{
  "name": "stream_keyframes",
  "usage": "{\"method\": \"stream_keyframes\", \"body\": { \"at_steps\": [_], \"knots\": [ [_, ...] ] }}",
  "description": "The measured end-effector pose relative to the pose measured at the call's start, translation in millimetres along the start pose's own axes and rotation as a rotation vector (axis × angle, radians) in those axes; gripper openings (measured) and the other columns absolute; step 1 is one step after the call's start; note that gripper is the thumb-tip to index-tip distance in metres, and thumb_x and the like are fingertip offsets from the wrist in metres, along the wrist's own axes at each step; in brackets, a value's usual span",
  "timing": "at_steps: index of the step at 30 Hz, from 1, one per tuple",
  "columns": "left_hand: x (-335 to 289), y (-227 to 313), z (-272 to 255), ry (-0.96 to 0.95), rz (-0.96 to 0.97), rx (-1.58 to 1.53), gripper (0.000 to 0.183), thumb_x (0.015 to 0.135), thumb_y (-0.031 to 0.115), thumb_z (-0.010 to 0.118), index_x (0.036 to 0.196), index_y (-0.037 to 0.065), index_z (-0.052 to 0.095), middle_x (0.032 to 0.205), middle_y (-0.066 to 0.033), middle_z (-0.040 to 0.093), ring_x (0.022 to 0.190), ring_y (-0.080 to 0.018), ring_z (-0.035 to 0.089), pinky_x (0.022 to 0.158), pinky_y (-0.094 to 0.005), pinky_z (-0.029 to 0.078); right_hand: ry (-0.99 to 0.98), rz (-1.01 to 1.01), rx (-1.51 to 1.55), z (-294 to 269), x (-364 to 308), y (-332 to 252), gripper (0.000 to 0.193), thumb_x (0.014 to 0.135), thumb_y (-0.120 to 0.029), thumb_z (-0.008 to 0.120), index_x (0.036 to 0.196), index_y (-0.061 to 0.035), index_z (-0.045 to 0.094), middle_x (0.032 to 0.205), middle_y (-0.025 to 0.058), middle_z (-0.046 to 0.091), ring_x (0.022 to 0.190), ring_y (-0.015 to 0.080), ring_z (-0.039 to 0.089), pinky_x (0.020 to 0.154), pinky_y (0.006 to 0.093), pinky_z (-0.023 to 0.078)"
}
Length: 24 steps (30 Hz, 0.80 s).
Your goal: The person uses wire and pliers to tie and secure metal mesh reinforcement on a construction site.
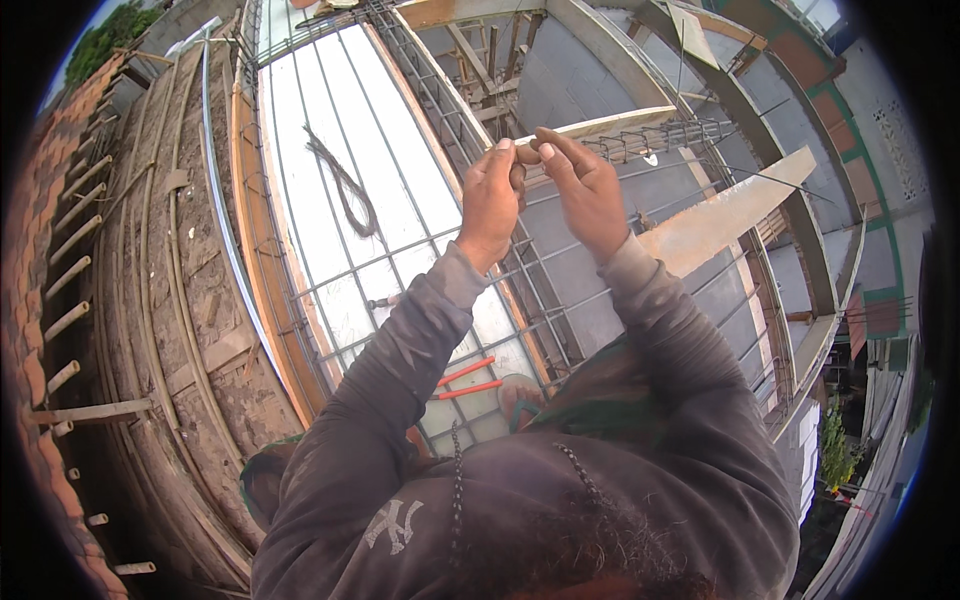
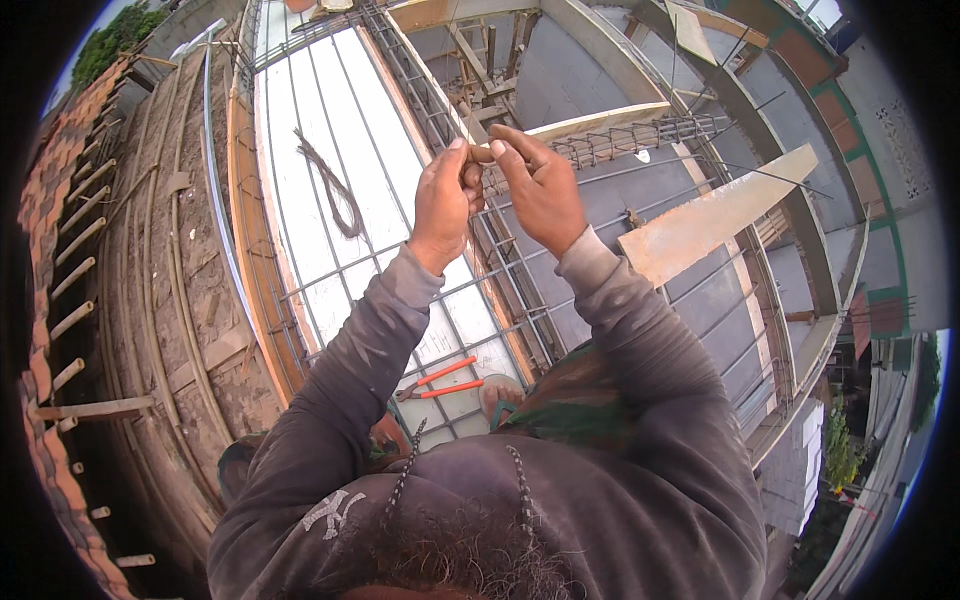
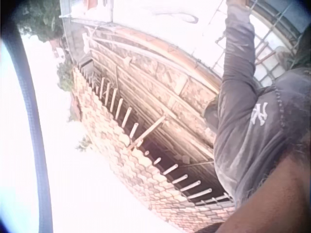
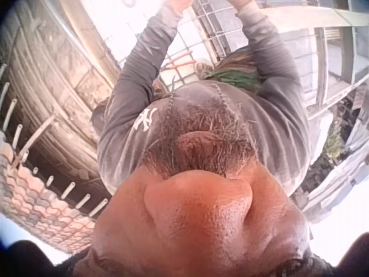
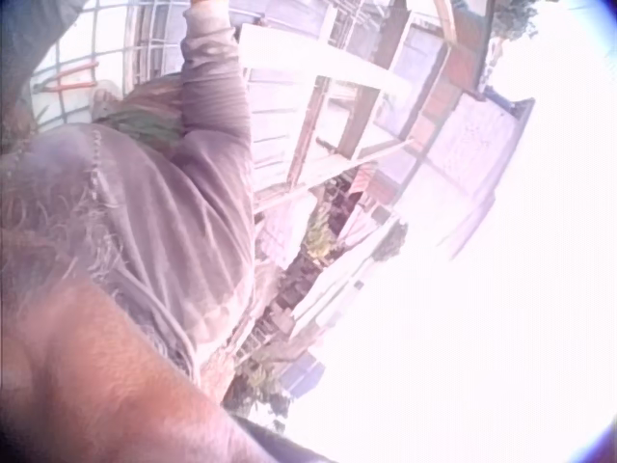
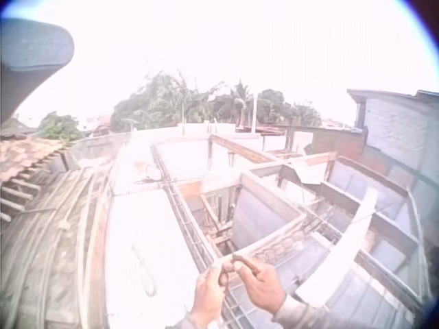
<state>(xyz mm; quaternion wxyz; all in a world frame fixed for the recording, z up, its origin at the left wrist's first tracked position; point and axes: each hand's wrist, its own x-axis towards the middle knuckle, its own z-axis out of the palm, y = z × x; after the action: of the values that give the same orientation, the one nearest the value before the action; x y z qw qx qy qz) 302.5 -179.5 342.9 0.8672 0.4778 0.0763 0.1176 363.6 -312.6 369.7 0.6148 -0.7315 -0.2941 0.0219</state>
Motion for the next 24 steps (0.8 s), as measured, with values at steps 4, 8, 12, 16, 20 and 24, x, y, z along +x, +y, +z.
{"method": "stream_keyframes", "body": {
  "at_steps": [4, 8, 12, 16, 20, 24],
  "knots": [
    [-10.4, -28.8, 14.6, 0.009, -0.07, 0.044, 0.044, 0.112, 0.039, 0.04, 0.094, 0.007, 0.065, 0.074, 0.0059, 0.044, 0.057, -0.0049, 0.037, 0.051, -0.0244, 0.032, -0.025, 0.13, 0.207, -7.0, -2.8, 3.2, 0.04, 0.108, -0.021, 0.06, 0.136, 0.007, 0.063, 0.111, 0.0125, 0.076, 0.096, 0.0115, 0.067, 0.085, 0.0288, 0.055],
    [-15.8, -53.6, 18.6, -0.029, -0.023, 0.103, 0.046, 0.112, 0.04, 0.039, 0.089, 0.008, 0.062, 0.071, 0.0039, 0.047, 0.056, -0.0066, 0.04, 0.051, -0.0263, 0.034, -0.092, 0.234, 0.191, -16.8, -4.9, -2.2, 0.04, 0.109, -0.021, 0.059, 0.138, 0.0056, 0.062, 0.118, 0.0139, 0.073, 0.107, 0.017, 0.069, 0.09, 0.0297, 0.059],
    [-18.6, -62.7, 26.7, -0.007, 0.024, 0.066, 0.041, 0.112, 0.036, 0.044, 0.088, 0.007, 0.062, 0.069, 0.0033, 0.049, 0.055, -0.0074, 0.041, 0.051, -0.0274, 0.036, -0.025, 0.226, 0.263, -16.1, -6.2, -5.2, 0.036, 0.109, -0.02, 0.058, 0.136, 0.0045, 0.063, 0.11, 0.0116, 0.074, 0.1, 0.016, 0.07, 0.088, 0.0291, 0.059],
    [-23.3, -60.5, 30.5, -0.03, 0.067, 0.128, 0.035, 0.111, 0.03, 0.046, 0.094, 0.005, 0.064, 0.075, 0.0027, 0.055, 0.062, -0.0065, 0.048, 0.056, -0.0264, 0.04, 0.016, 0.166, 0.265, -10.0, -8.6, -5.7, 0.028, 0.109, -0.016, 0.056, 0.123, 0.0055, 0.066, 0.096, 0.0076, 0.072, 0.086, 0.0131, 0.068, 0.079, 0.0276, 0.057],
    [-10.2, -48.1, 17.0, -0.079, 0.095, 0.277, 0.034, 0.107, 0.026, 0.052, 0.116, -0.004, 0.065, 0.092, -0.0046, 0.066, 0.083, -0.0094, 0.06, 0.075, -0.0276, 0.05, 0.084, 0.171, 0.257, -5.8, -7.2, -3.1, 0.022, 0.109, -0.014, 0.056, 0.113, 0.0052, 0.067, 0.084, 0.0034, 0.068, 0.076, 0.0105, 0.064, 0.072, 0.0273, 0.055],
    [-6.1, 0.5, 27.1, 0.114, 0.304, 0.296, 0.045, 0.101, 0.026, 0.064, 0.126, -0.011, 0.063, 0.102, -0.0102, 0.069, 0.09, -0.0123, 0.064, 0.082, -0.0291, 0.054, 0.098, 0.079, 0.19, -10.3, -8.2, 8.7, 0.02, 0.108, -0.013, 0.056, 0.112, 0.0036, 0.067, 0.084, 0.0037, 0.067, 0.075, 0.0107, 0.063, 0.07, 0.0272, 0.055]
  ]
}}
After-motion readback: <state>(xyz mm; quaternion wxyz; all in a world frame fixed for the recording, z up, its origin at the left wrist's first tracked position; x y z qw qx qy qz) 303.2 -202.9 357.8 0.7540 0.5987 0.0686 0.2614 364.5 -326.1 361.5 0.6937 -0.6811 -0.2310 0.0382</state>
